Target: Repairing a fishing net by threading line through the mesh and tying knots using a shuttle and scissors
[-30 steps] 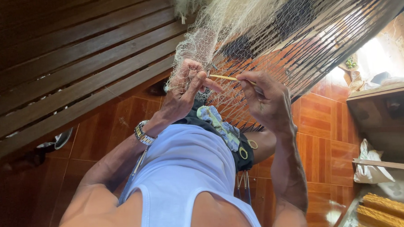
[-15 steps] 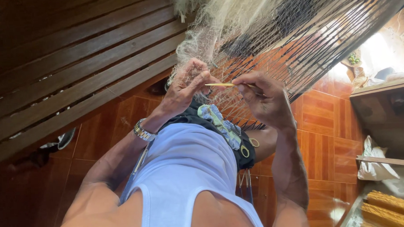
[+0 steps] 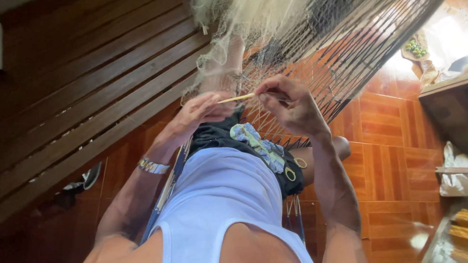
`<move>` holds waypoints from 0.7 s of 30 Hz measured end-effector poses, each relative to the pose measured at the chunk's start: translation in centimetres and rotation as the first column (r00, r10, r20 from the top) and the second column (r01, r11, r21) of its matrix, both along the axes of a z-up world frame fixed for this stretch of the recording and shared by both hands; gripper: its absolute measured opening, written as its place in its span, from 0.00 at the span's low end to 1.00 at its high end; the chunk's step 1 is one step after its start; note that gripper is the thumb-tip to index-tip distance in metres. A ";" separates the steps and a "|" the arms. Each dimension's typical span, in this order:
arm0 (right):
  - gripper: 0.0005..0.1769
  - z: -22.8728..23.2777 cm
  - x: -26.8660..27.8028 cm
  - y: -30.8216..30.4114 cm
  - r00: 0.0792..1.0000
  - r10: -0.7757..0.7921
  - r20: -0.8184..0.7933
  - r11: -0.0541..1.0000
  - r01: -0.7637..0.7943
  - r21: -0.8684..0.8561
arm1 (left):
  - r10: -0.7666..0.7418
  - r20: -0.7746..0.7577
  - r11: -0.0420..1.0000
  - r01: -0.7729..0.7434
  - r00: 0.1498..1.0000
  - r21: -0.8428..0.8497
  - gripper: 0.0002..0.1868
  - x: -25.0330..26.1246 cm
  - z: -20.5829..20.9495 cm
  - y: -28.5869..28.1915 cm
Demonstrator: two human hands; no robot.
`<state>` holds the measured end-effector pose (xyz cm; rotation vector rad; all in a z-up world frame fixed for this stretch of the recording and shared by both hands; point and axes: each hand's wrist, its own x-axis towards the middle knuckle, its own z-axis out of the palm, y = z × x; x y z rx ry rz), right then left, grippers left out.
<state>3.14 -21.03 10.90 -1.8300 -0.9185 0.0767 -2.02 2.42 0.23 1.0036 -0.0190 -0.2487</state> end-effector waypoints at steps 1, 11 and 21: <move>0.08 0.1 0.0 -0.1 1.000 -0.010 0.000 1.000 0.010 0.005 | -0.010 0.000 1.000 0.010 1.000 0.005 0.17 -0.2 0.1 0.6; 0.08 0.8 -0.4 1.4 0.992 0.093 -0.091 0.996 -0.093 -0.004 | -0.093 0.442 0.542 -0.327 0.892 0.774 0.11 -1.6 6.7 1.2; 0.07 -0.1 -1.6 0.9 0.990 -0.100 -0.102 0.993 0.093 -0.071 | -0.202 0.562 0.536 -0.389 0.802 0.749 0.05 0.1 5.6 -2.2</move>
